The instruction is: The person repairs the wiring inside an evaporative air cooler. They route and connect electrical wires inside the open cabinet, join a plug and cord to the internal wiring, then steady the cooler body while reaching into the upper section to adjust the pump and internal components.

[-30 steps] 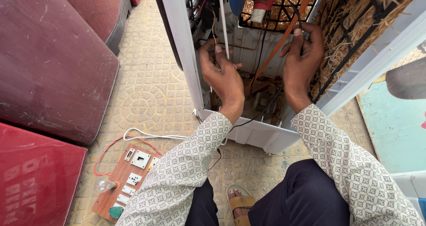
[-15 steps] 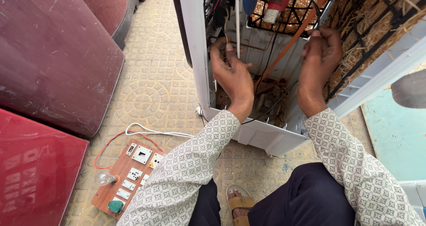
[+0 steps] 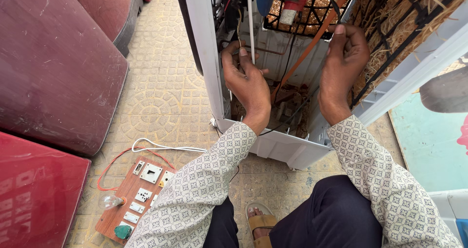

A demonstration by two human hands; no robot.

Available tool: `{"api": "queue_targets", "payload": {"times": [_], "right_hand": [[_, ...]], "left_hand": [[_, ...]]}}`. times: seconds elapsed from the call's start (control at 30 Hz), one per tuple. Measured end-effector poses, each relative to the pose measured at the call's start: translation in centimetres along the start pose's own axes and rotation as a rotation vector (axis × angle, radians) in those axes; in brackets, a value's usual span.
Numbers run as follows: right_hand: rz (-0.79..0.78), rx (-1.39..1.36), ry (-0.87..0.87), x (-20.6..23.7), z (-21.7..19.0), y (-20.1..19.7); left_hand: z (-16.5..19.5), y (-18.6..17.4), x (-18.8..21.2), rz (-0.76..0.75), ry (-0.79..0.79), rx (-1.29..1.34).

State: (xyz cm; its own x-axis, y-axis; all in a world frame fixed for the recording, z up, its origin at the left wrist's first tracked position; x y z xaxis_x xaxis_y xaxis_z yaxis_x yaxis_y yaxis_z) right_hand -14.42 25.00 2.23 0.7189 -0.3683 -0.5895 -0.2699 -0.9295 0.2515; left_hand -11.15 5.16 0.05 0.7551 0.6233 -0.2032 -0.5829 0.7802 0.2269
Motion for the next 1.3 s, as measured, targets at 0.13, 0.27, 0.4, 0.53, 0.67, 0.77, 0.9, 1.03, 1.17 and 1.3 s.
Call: {"api": "queue_targets", "payload": {"times": [0.13, 0.27, 0.4, 0.53, 0.67, 0.77, 0.9, 1.03, 1.17, 1.3], "right_hand": [[-0.038, -0.003, -0.042, 0.1, -0.3, 0.4], [-0.052, 0.005, -0.074, 0.1, 0.3, 0.3], [-0.065, 0.055, -0.083, 0.3, 0.9, 0.2], [-0.058, 0.057, -0.088, 0.3, 0.9, 0.0], [-0.056, 0.055, -0.107, 0.5, 0.9, 0.2], [-0.05, 0.063, -0.109, 0.4, 0.9, 0.0], [-0.051, 0.054, -0.128, 0.2, 1.0, -0.2], [-0.041, 0.118, -0.125, 0.2, 1.3, -0.6], [-0.078, 0.013, -0.133, 0.2, 1.6, -0.7], [-0.085, 0.032, -0.132, 0.2, 1.9, -0.8]], "left_hand": [[0.0, 0.0, 0.0, -0.005, 0.01, -0.005], [0.0, 0.1, 0.0, -0.001, 0.011, -0.012], [0.1, 0.0, 0.1, -0.002, 0.011, -0.019], [0.1, 0.1, 0.0, -0.006, 0.0, -0.023], [0.1, 0.1, 0.0, -0.007, 0.007, -0.01], [0.0, 0.0, 0.1, -0.006, 0.01, -0.033], [0.0, 0.1, 0.1, 0.0, 0.01, -0.016], [0.0, 0.3, 0.3, 0.001, -0.002, -0.023], [0.3, 0.2, 0.4, 0.063, -0.001, 0.005], [0.6, 0.2, 0.5, 0.028, -0.023, 0.007]]}}
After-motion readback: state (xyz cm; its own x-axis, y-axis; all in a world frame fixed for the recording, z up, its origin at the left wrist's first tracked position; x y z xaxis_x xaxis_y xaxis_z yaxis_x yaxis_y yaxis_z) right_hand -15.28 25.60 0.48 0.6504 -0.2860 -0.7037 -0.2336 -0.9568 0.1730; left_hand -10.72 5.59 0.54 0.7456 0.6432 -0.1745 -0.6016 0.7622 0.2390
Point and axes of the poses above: each hand's wrist, its own x-axis away from the middle knuckle, its own y-axis out of the palm, z = x × y, the point moved 5 cm from there along -x, towards the middle knuckle, and after that the axes turned 13 degrees about -x, right-handed, at the moved point
